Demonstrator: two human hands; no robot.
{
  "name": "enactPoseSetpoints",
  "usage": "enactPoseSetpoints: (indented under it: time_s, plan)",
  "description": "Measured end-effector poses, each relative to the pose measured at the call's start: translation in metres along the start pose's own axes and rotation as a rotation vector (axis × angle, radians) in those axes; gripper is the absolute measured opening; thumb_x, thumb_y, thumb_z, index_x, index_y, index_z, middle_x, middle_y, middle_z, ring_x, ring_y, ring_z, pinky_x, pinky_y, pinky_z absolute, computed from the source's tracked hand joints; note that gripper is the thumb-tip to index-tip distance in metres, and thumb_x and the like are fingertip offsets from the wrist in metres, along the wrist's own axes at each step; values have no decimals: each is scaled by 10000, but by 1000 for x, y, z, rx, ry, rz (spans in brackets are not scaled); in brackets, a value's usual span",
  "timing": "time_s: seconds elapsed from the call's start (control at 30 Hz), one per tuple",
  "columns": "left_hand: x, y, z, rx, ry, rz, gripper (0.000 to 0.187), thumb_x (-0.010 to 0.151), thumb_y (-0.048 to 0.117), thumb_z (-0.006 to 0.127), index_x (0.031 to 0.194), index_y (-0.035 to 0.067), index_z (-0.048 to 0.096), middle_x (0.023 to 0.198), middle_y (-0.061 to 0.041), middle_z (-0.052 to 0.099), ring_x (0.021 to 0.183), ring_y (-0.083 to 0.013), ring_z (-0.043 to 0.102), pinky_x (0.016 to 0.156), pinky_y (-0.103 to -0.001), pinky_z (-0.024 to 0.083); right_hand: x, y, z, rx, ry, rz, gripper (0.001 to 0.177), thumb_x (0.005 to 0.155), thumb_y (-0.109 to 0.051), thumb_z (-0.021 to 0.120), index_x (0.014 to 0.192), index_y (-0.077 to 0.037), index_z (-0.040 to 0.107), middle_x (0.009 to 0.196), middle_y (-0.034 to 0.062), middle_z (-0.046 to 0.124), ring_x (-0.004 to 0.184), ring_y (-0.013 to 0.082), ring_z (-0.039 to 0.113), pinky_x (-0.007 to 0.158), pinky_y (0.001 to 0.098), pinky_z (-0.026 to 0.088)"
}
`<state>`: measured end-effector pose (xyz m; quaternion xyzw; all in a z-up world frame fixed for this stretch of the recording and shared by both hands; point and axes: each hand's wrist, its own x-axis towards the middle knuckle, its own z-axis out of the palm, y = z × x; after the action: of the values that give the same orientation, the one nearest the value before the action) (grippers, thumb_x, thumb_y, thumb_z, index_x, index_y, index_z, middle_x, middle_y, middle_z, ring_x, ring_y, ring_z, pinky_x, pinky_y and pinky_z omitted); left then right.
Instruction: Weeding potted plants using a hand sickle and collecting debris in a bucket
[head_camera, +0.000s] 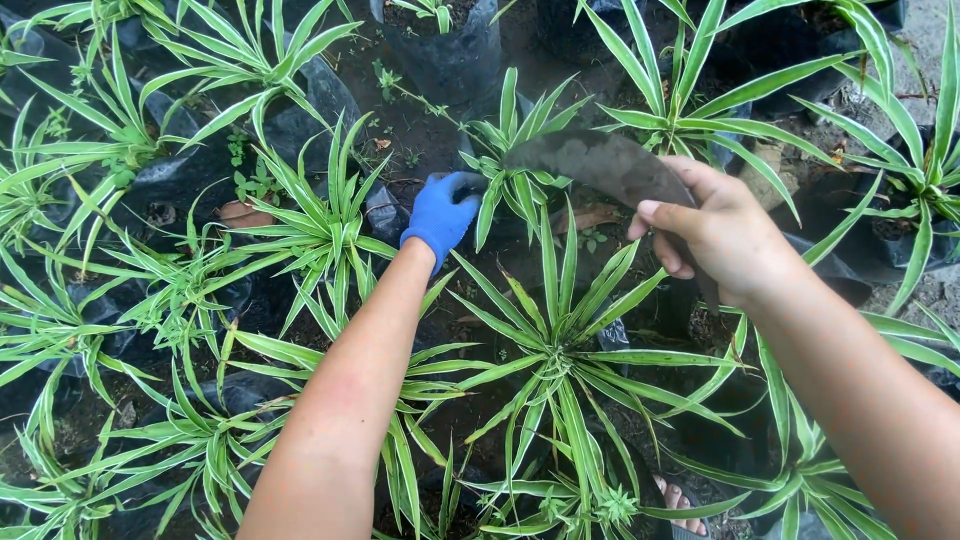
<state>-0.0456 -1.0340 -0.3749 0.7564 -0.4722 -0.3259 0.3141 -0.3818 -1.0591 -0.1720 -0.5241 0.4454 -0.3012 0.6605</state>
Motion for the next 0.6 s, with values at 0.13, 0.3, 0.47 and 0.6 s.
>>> enactPoseSetpoints:
  time_s: [0.13,0.3,0.47,0.6]
  plan:
    - [8,14,-5,392,-88,69,194,869,330,714,1059,347,751,1167,-71,597,1170,-362,626,1046,-466,523,0,6,9,33,-27,27,450,934,51,534,1384,65,518,741,198,580,335,117,452,251,253,339]
    - [10,10,-14,356,-72,23,205,912,337,656,1093,285,737,1144,-111,635,1151,-381,644,1018,-487,531,0,6,14,17,-40,50,435,933,53,533,1367,52,542,741,204,590,335,112,454,251,242,341]
    - [-7,16,-37,-251,63,-224,394,949,411,627,1265,178,665,1284,-123,688,1258,-331,616,1127,-481,452,1,6,13,27,-30,50,448,931,55,534,1378,48,533,754,206,587,345,107,454,259,238,344]
    - [23,-18,-30,-1102,137,-333,580,940,226,681,1454,165,420,1254,-82,614,1180,-355,614,1102,-589,434,4,9,16,22,-36,57,450,937,51,527,1387,44,527,762,204,583,348,106,451,261,240,341]
